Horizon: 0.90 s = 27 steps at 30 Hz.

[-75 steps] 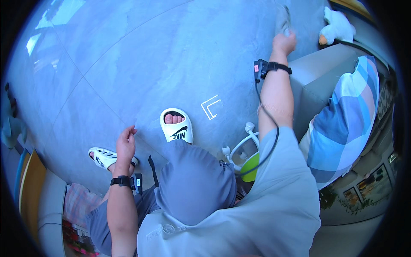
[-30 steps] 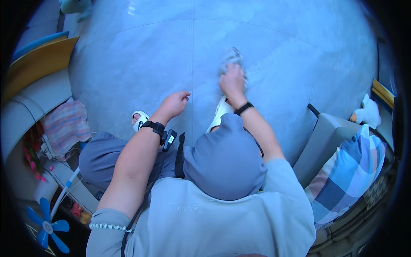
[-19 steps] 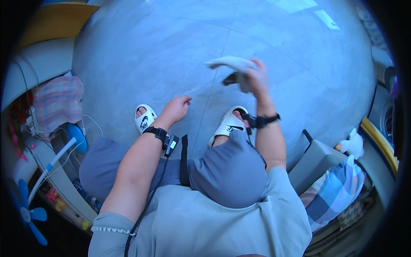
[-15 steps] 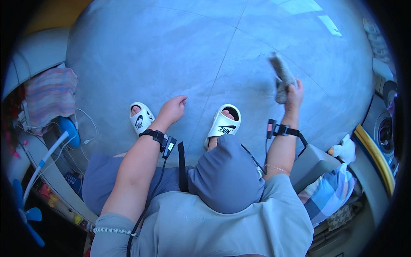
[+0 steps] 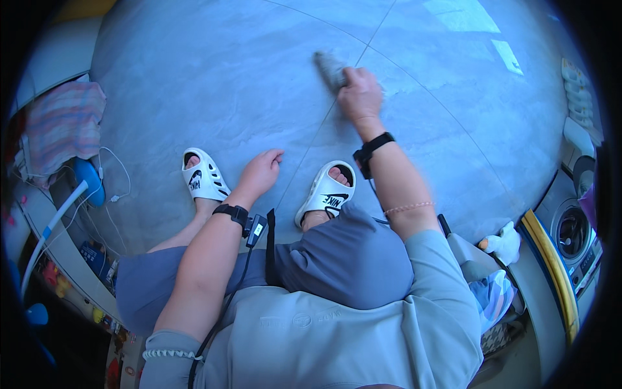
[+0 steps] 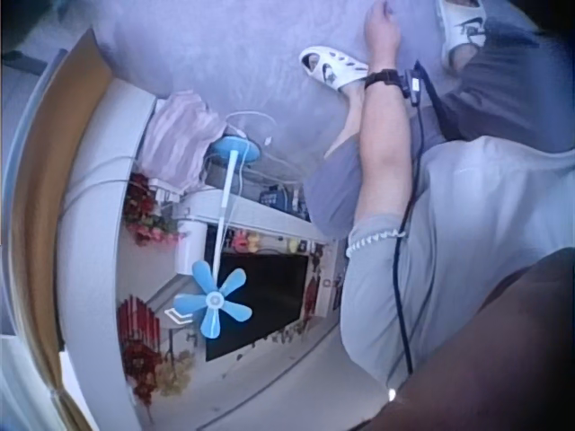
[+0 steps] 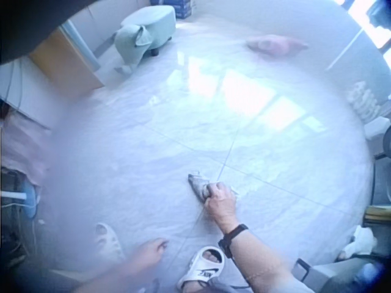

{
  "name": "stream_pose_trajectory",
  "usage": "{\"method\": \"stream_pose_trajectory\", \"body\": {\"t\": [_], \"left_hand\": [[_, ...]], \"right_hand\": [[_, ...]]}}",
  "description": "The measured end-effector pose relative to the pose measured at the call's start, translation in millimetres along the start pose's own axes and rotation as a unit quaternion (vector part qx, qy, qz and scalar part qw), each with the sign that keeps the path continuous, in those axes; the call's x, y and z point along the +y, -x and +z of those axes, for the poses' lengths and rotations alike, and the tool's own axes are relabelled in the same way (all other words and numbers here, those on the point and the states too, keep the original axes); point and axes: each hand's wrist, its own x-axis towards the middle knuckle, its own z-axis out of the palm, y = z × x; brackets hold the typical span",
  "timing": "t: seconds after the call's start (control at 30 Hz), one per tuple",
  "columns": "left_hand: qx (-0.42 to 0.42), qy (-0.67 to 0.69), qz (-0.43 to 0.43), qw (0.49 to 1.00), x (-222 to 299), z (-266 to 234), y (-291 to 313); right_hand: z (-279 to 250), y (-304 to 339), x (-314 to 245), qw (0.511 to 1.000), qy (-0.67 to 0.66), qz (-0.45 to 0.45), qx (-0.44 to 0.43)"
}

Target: The recorder is cleaning the tiled floor using a rag while sitting or kneeling.

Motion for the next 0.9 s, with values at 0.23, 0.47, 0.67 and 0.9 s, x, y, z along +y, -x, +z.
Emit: {"method": "stream_pose_trajectory", "body": {"t": [0.23,0.47,0.67,0.9], "left_hand": [[-0.014,-0.049,0.024,0.998,10,-7,-12],[-0.006,-0.111,-0.009,0.994,25,-15,-24],[-0.007,-0.217,-0.108,0.970,56,-16,-57],[-0.001,-0.233,-0.146,0.961,76,-7,-56]], "right_hand": [[-18,8,22,0.985,-0.165,0.042,-0.042],[-108,48,190,0.881,-0.177,0.416,0.138],[-42,65,87,0.961,0.038,0.265,0.067],[15,55,-40,0.994,-0.099,0.052,0.011]]}}
